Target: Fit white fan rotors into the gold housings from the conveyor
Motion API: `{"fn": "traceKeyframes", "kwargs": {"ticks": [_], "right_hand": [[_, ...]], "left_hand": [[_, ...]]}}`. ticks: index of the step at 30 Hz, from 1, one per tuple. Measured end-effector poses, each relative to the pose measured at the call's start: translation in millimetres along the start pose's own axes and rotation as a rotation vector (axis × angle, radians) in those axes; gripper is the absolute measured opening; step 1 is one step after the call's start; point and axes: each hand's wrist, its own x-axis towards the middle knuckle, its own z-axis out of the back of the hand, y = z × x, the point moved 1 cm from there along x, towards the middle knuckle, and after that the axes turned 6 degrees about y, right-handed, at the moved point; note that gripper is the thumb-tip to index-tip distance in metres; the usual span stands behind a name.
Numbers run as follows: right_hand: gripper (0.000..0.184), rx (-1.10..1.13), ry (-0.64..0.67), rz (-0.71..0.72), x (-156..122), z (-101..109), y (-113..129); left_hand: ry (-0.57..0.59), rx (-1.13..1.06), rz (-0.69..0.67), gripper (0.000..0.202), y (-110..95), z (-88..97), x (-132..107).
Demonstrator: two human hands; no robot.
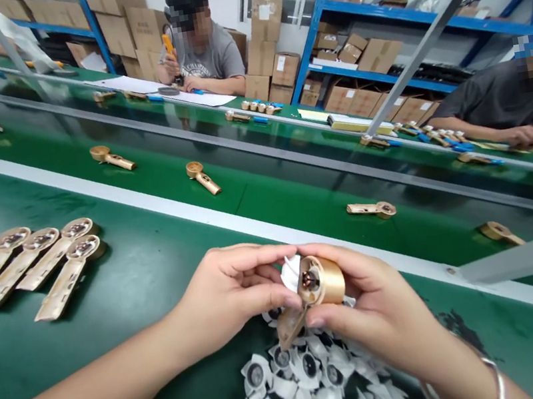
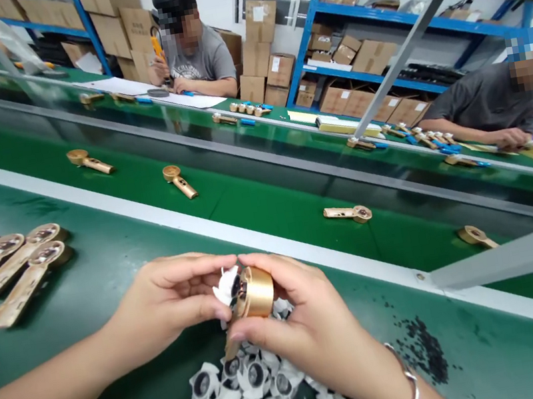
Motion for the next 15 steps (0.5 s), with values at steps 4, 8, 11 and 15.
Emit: {"fn": "traceKeyframes", "kwargs": {"ticks": [4, 8, 11, 15], "right_hand": [[0.057, -0.107, 0.005, 0.000, -2.3, -2.7, -0.9], [0.056, -0.187, 0.022, 0.013, -4.7, -1.9, 0.3], [0.058, -0.322, 0.005, 0.096, -4.5, -1.2, 1.1], [0.059, -0.521, -0.009, 0.177, -5.0, -2.4, -2.4]], "left_hand": [[-0.005, 0.058, -0.042, 0.041, -0.8, -0.2, -0.4], [0.003, 0.047, -0.048, 0.040, 0.6, -1.0, -0.9], [0.020, -0.002, -0.026, 0.040, 4.1, -0.3, -0.3], [0.028, 0.201, -0.070, 0.041, 2.8, 0.6, -1.6]]}}
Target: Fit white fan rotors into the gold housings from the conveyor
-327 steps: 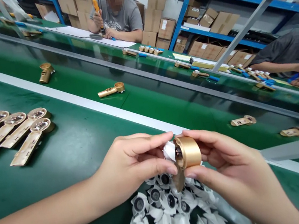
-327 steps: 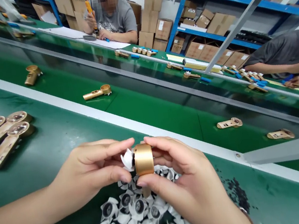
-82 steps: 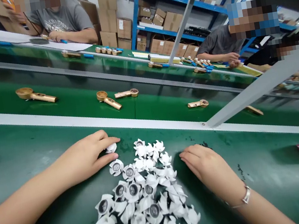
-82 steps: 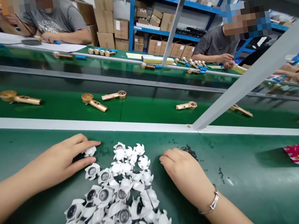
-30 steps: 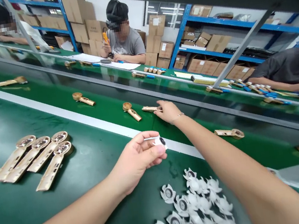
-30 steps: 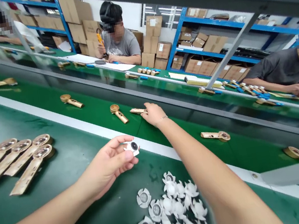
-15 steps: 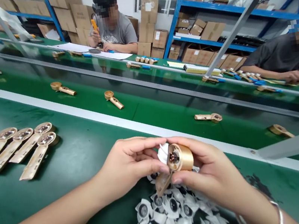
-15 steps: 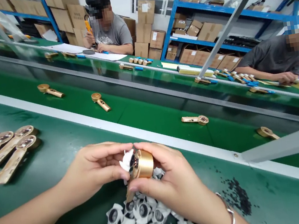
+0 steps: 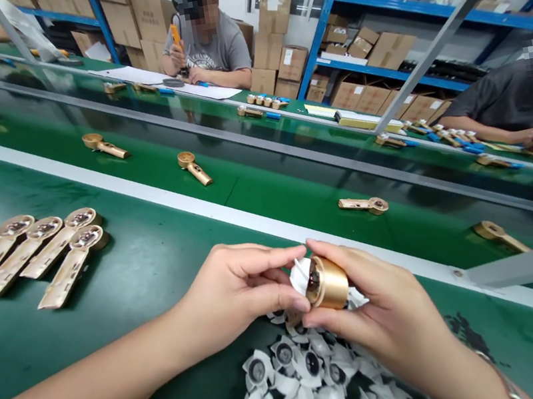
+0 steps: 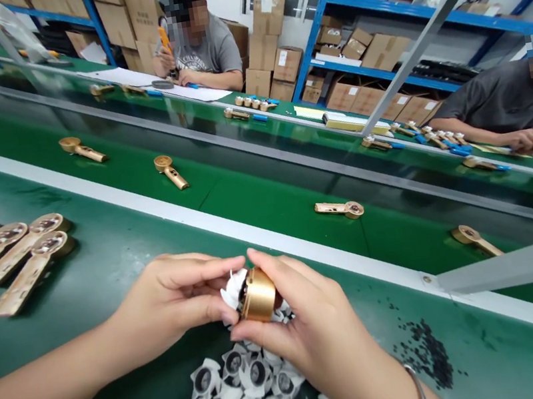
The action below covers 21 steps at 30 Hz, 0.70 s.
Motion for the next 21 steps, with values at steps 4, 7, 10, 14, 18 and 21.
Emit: {"fn": "traceKeyframes", "kwargs": {"ticks": [4, 7, 10, 14, 18, 21], "right_hand": [[0.052, -0.216, -0.031, 0.047, -3, -7, 2], [0.053, -0.364, -0.088, 0.054, -2, -11, 9], [0.050, -0.376, -0.103, 0.004, -1, -13, 15], [0.044, -0.198, -0.029, -0.080, 10, -15, 12], [0.047, -0.003, 0.130, -0.316, 50, -13, -11], [0.048, -0.078, 0.147, -0.550, 103, -12, -46]], "left_hand": [[0.078, 0.350, -0.107, 0.049, -9, -7.3, -8], [0.041, 0.296, -0.139, 0.055, -11, -15.6, -17], [0.007, 0.222, -0.158, 0.061, -7, -21.9, -25], [0.001, 0.197, -0.217, 0.068, -2, -22.0, -27], [-0.053, 0.268, -0.006, 0.065, 3, -2.1, -6], [-0.135, 0.450, 0.148, 0.060, 5, 25.4, 13]]}}
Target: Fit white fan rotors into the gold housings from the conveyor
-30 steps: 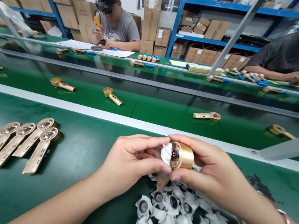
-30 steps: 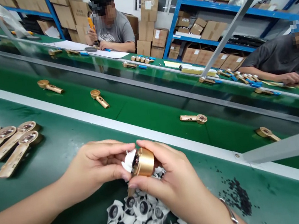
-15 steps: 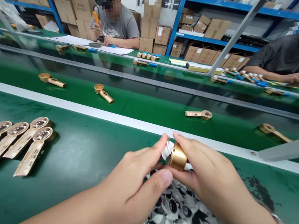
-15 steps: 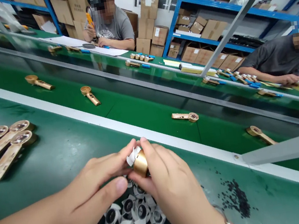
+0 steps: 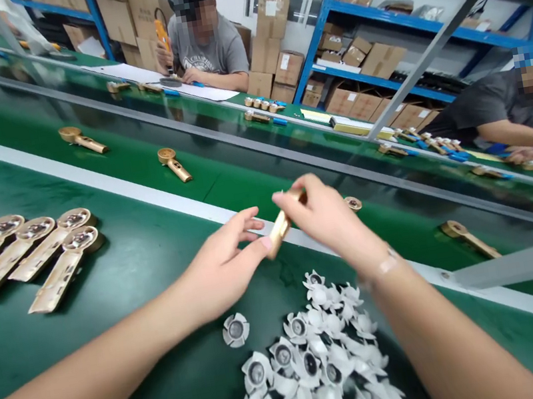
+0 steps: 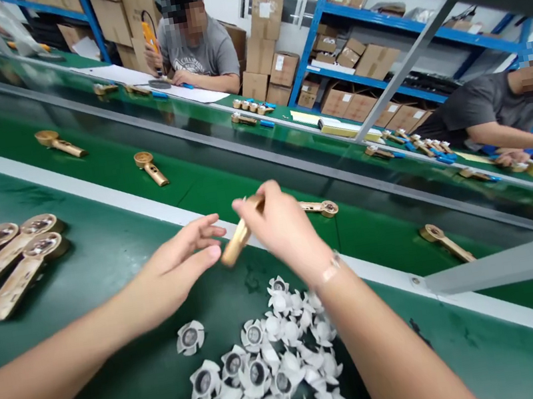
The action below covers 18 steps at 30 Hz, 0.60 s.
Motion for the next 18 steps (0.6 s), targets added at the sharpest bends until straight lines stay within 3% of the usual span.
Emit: {"fn": "traceKeyframes", "kwargs": {"ticks": [2, 4, 6, 8, 11, 14, 16, 18], "right_hand": [[0.041, -0.048, 0.038, -0.128, 44, 0, -3], [0.033, -0.080, 0.108, -0.225, 79, -2, -7], [0.031, -0.104, 0.144, -0.269, 95, -3, -14], [0.035, -0.135, 0.124, -0.274, 89, 4, -26], [0.042, -0.194, 0.057, -0.246, 36, 29, -56], [0.031, -0.225, 0.054, -0.203, -49, 51, -98], [0.022, -0.217, 0.042, -0.167, -107, 52, -126], [0.021, -0.206, 0.008, -0.127, -154, 40, -150]], "left_hand": [[0.069, 0.113, 0.010, 0.049, 4, 15.9, 8], [0.214, 0.185, 0.010, 0.040, 5, 28.6, 8], [0.390, 0.289, 0.046, 0.046, 6, 35.2, 2], [0.530, 0.420, 0.127, 0.054, 8, 35.5, -4], [0.602, 0.537, 0.214, 0.050, 14, 29.6, -4], [0.561, 0.577, 0.149, 0.032, 16, 21.9, 6], [0.505, 0.606, 0.088, 0.025, 15, 16.6, 12], [0.457, 0.628, 0.045, 0.026, 13, 10.9, 16]]}}
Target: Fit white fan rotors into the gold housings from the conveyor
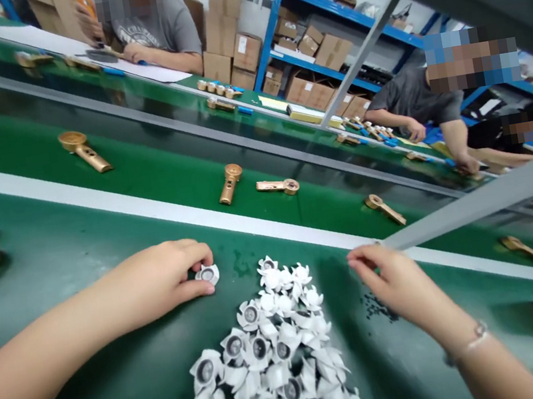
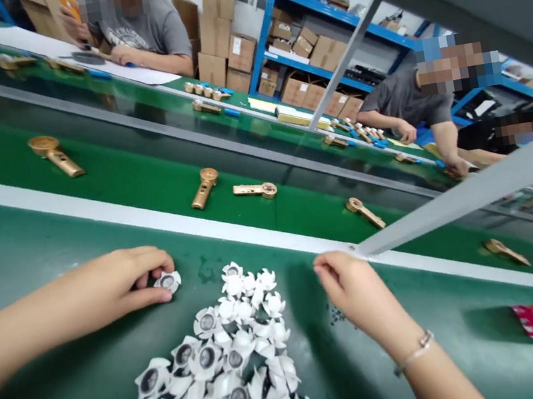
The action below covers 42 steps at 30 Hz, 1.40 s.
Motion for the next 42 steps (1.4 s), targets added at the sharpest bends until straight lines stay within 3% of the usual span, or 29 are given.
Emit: {"fn": "traceKeyframes", "kwargs": {"ticks": [2, 5, 8, 11, 18, 24, 26, 29, 33, 35, 38, 42], "right_hand": [[0.023, 0.015, -0.047, 0.038, -29, -22, -14], [0.025, 0.032, -0.093, 0.099, -48, -46, -15], [0.025, 0.022, -0.101, 0.156, -50, -55, -5], [0.026, -0.019, -0.101, 0.191, -49, -56, 2], [0.022, -0.101, -0.135, 0.205, -46, -65, 5], [0.013, -0.011, -0.164, 0.196, -41, -59, 4], [0.012, 0.057, -0.176, 0.200, -35, -48, 17], [0.014, 0.168, -0.144, 0.254, -22, -29, 61], [0.014, 0.395, 0.043, 0.457, -4, -16, 133], [0.014, 0.513, 0.130, 0.536, 3, -17, 156], [0.016, 0.558, 0.127, 0.538, 10, -23, 165], [0.015, 0.568, 0.088, 0.497, 13, -28, 159]], "left_hand": [[-0.055, 0.014, -0.012, 0.032, -3, -2.9, 4], [-0.123, 0.012, -0.012, 0.042, -2, -7.8, 8], [-0.167, 0.019, 0.013, 0.054, 3, -8.8, 12], [-0.111, 0.023, 0.021, 0.068, 9, -6.0, 16], [-0.077, 0.001, -0.096, 0.038, 9, -5.1, 15], [-0.130, -0.081, -0.115, 0.038, 1, -7.2, 9], [-0.137, -0.127, -0.092, 0.040, -6, -8.1, 5], [-0.116, -0.262, -0.085, 0.037, -21, -13.7, -2], [-0.096, -0.548, -0.223, 0.023, -39, -22.8, -12], [-0.091, -0.647, -0.255, 0.019, -43, -23.9, -16], [-0.112, -0.776, -0.232, 0.022, -43, -21.7, -18], [-0.116, -0.884, -0.249, 0.026, -41, -20.2, -18]]}}
